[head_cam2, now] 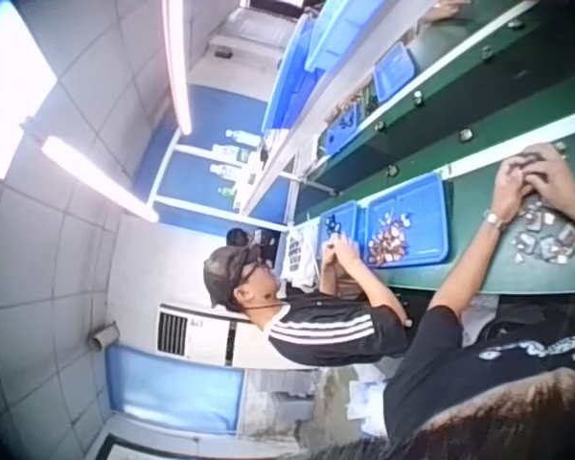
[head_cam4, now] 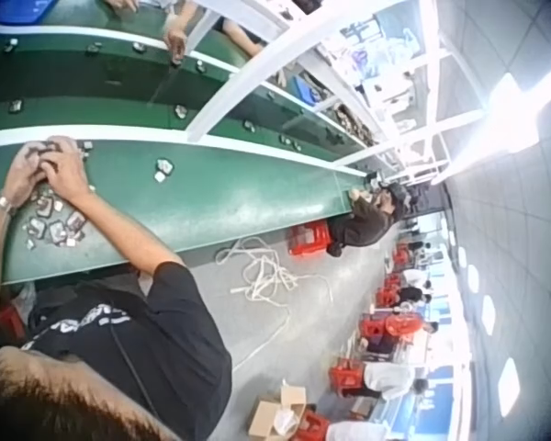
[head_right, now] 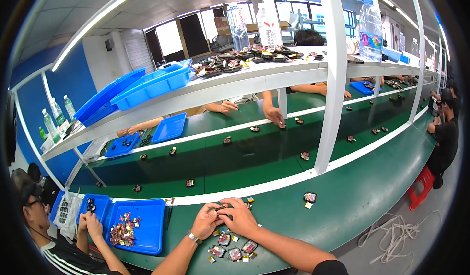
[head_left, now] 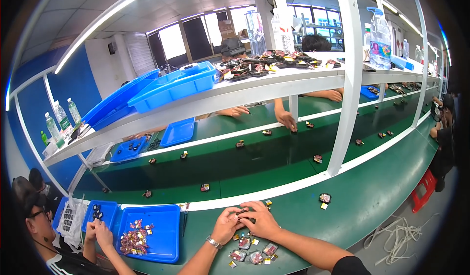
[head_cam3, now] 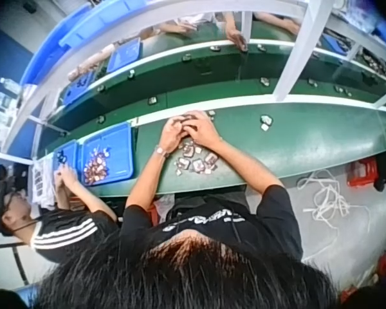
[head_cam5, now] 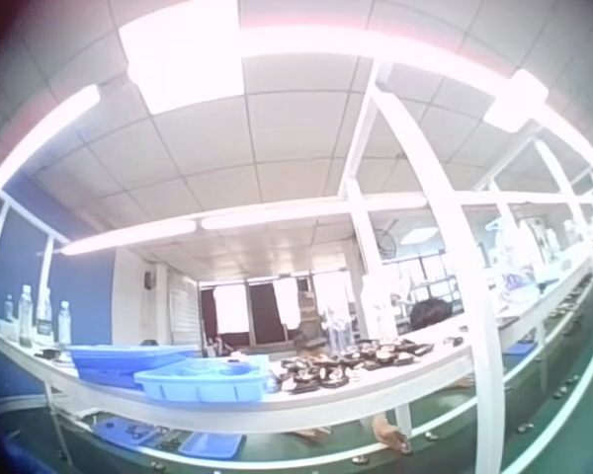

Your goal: Manually assembling small electronic or toy components on an assembly line workbench.

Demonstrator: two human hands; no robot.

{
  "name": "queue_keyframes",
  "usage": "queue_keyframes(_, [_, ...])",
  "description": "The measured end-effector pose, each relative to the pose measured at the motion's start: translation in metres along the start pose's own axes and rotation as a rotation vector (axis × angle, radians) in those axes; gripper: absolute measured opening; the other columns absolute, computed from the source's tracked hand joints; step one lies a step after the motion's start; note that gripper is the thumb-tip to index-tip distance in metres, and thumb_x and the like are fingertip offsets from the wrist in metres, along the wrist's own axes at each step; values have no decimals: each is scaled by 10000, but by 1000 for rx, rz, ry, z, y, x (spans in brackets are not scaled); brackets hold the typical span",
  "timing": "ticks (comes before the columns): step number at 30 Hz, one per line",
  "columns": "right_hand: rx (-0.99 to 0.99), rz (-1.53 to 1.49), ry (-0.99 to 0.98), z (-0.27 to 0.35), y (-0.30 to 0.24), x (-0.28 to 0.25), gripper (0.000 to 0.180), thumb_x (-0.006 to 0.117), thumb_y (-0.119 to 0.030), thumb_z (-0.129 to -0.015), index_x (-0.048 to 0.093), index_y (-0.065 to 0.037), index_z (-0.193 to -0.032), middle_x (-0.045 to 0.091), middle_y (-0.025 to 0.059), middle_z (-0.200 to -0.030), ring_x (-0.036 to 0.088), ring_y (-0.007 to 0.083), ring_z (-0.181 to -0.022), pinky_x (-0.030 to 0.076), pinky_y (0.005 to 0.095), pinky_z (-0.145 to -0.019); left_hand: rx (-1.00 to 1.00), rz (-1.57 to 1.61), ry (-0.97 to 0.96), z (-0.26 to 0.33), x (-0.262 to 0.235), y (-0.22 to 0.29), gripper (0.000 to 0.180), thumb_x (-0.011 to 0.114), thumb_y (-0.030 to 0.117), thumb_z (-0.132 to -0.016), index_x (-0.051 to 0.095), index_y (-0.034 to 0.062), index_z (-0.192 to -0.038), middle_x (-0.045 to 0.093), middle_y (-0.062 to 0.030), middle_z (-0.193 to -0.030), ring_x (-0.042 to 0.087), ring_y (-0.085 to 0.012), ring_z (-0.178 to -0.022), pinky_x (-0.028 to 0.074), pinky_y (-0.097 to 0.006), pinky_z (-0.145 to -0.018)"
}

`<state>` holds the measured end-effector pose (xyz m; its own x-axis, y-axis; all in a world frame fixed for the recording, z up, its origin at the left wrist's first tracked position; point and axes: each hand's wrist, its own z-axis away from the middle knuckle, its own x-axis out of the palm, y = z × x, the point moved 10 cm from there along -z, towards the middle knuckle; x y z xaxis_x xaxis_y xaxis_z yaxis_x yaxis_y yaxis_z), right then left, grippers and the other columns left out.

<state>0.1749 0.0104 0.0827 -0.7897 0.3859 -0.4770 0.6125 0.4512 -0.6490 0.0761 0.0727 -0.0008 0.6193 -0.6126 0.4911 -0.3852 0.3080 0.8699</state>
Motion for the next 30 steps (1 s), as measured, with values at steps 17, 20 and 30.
queue_keyframes(17, [13,-71,-18,1,7,-2,147,703,-89,-758,734,-89,-901,603,80,-1206,494,300,-1186,413,386,-1004,-8,29,-31,0,8,-2,215,445,60,-988,428,18,-1199,503,-186,-1331,570,-233,-1143,494,-398,-981])
queue_keyframes(20, [0,-70,-1,-1,4,-3,117,691,-87,-764,727,-79,-875,607,85,-1202,488,314,-1194,405,400,-1012,10,37,-31,0,7,-2,217,455,67,-987,429,21,-1197,492,-182,-1348,565,-234,-1150,496,-395,-974])
queue_keyframes(30, [-51,-16,30,-4,-12,-8,150,661,-83,-779,672,-65,-928,555,123,-1216,501,331,-1160,433,415,-964,28,67,38,1,5,5,242,460,56,-981,425,22,-1219,513,-169,-1316,569,-235,-1139,498,-390,-972])
